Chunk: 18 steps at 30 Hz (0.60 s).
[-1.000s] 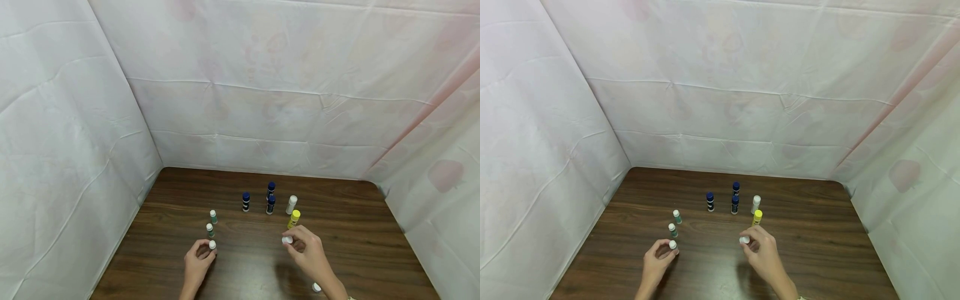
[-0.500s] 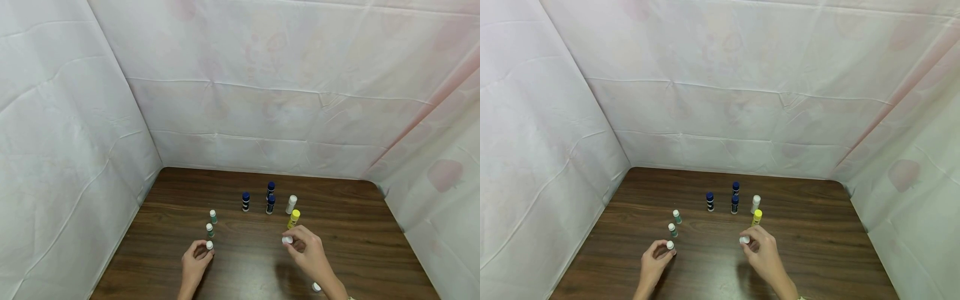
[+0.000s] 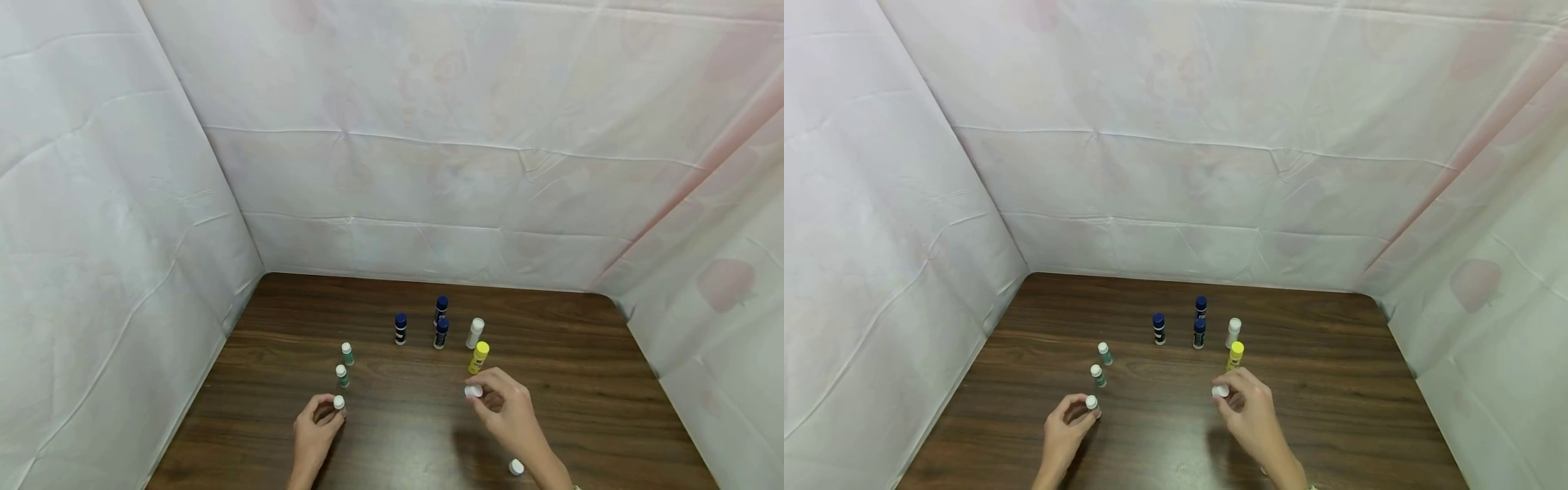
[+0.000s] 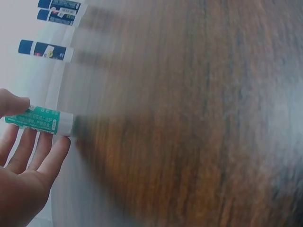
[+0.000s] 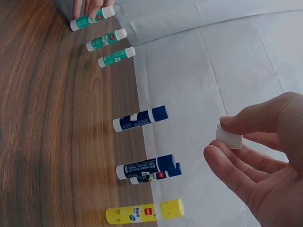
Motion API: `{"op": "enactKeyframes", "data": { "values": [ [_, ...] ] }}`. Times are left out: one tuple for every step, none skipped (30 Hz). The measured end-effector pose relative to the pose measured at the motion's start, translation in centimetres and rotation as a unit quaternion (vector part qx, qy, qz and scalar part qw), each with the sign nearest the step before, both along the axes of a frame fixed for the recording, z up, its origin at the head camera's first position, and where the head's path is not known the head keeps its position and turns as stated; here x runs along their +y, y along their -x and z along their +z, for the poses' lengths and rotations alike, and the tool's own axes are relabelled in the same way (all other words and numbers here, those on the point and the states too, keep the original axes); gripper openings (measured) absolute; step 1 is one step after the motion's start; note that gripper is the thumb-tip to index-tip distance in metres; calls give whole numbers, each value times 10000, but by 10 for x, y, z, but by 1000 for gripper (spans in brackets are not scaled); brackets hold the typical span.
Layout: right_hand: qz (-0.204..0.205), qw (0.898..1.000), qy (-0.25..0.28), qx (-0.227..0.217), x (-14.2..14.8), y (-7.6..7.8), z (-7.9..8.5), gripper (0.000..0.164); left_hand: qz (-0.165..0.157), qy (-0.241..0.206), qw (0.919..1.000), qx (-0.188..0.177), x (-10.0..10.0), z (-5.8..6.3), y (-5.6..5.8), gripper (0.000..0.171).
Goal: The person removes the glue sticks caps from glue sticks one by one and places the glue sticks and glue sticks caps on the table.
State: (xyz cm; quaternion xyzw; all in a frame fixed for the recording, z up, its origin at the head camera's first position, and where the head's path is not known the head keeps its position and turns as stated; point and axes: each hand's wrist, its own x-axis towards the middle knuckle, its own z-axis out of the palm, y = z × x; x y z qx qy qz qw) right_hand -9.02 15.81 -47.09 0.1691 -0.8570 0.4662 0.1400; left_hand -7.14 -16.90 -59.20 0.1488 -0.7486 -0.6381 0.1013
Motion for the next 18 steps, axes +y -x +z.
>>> {"op": "enactKeyframes", "data": {
  "values": [
    [-31, 10000, -15, -23, 1, 0, 0, 37, 0, 19, 10000, -5, 0, 0, 0, 30],
    [-67, 10000, -26, -52, 2, 0, 0, 37, 1, 30, 10000, -4, 0, 0, 0, 29],
    [-112, 9999, -45, -88, 3, 0, -1, 37, 3, 42, 10000, -6, 1, 0, 0, 29],
    [-161, 9998, -61, -124, 4, -1, -1, 38, 1, 47, 10000, -6, 1, 0, 0, 29],
    [-205, 9996, -73, -162, 5, -1, -2, 38, -6, 51, 10000, -10, 1, 0, 0, 29],
    [-243, 9995, -78, -193, 7, -1, -3, 38, -12, 54, 10000, -13, 1, 0, 0, 29],
    [-274, 9993, -87, -218, 8, -1, -3, 38, -14, 43, 10000, -13, 1, 0, 0, 29],
    [-302, 9992, -93, -232, 9, -1, -4, 37, -16, 34, 10000, -17, 1, 0, 0, 29],
    [-320, 9992, -101, -233, 11, -2, -5, 37, -20, 31, 10000, -22, 1, 0, 0, 29],
    [-329, 9992, -99, -223, 12, -2, -6, 37, -25, 34, 10000, -25, 2, 0, 0, 29],
    [-330, 9992, -97, -205, 13, -2, -7, 37, -23, 38, 10000, -29, 2, 0, 0, 29],
    [-328, 9993, -97, -166, 15, -2, -8, 36, -17, 45, 10000, -30, 2, 1, 0, 29],
    [-328, 9993, -104, -128, 16, -3, -9, 36, -7, 51, 10000, -33, 2, 1, 0, 29],
    [-330, 9994, -109, -84, 17, -3, -10, 36, 3, 68, 10000, -37, 1, 1, 0, 30],
    [-330, 9994, -116, -43, 18, -3, -11, 36, 6, 89, 10000, -37, 1, 1, -1, 30],
    [-341, 9993, -122, -8, 19, -3, -12, 36, 16, 99, 9999, -45, 1, 1, -1, 30],
    [-351, 9993, -127, 28, 20, -3, -12, 36, 23, 108, 9999, -49, 1, 2, -1, 30],
    [-373, 9992, -140, 53, 22, -3, -13, 36, 26, 133, 9999, -60, 1, 2, -1, 31]
  ]
}}
